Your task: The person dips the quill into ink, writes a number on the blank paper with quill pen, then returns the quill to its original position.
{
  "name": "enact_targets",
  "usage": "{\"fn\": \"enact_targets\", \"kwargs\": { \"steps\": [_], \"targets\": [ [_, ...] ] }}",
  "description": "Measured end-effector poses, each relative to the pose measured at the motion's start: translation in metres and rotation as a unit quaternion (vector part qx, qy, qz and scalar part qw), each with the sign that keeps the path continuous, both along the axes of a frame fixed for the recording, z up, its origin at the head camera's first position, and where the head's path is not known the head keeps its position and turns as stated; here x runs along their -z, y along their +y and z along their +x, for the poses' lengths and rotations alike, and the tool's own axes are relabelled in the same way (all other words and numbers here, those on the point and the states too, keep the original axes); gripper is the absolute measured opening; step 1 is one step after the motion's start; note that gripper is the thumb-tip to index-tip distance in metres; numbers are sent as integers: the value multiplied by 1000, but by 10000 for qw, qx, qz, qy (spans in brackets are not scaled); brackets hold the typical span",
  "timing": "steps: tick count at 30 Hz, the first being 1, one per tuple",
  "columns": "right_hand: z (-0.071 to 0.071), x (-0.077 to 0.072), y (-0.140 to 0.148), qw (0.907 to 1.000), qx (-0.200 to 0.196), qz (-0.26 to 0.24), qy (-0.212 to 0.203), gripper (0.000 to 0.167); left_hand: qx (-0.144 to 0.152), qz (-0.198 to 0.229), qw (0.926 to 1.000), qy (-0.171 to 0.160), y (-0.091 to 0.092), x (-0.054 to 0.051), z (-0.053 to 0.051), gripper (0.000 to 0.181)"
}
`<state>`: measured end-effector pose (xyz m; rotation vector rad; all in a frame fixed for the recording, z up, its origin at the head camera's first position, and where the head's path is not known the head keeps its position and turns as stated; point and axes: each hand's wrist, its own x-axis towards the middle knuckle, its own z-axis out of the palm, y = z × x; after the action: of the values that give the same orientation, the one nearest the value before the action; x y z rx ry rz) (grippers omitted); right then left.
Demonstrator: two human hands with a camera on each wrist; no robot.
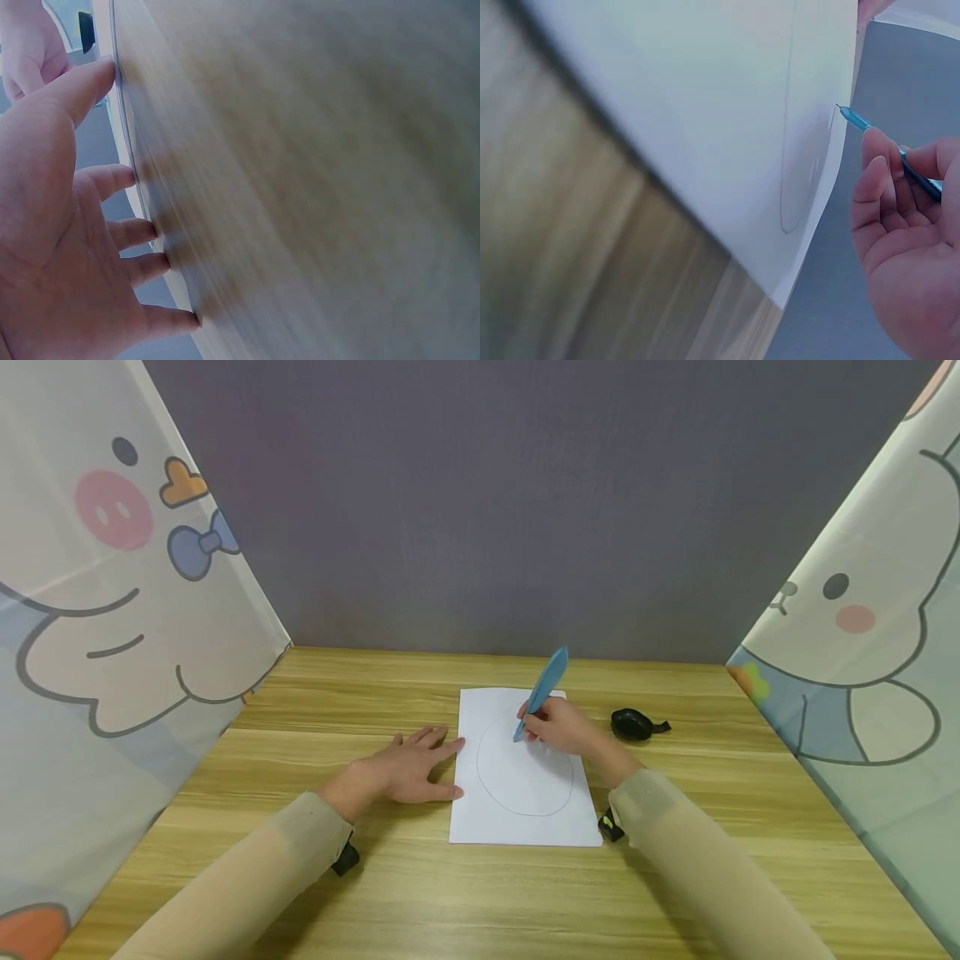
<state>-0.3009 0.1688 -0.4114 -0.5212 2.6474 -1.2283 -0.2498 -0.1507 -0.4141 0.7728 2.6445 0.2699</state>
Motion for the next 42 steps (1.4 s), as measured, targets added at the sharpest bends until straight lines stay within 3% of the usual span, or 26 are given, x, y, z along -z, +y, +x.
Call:
{"fn": "enact_targets", "kwargs": {
  "steps": [22, 42],
  "targets": [
    [4, 4, -21, 9997, -200, -91, 126, 26, -26, -20, 10000, 16, 0, 1, -1, 93],
    [13, -2, -36, 9972, -713, -165, -121, 25, -71, -18, 10000, -49, 0, 1, -2, 92]
  ]
}}
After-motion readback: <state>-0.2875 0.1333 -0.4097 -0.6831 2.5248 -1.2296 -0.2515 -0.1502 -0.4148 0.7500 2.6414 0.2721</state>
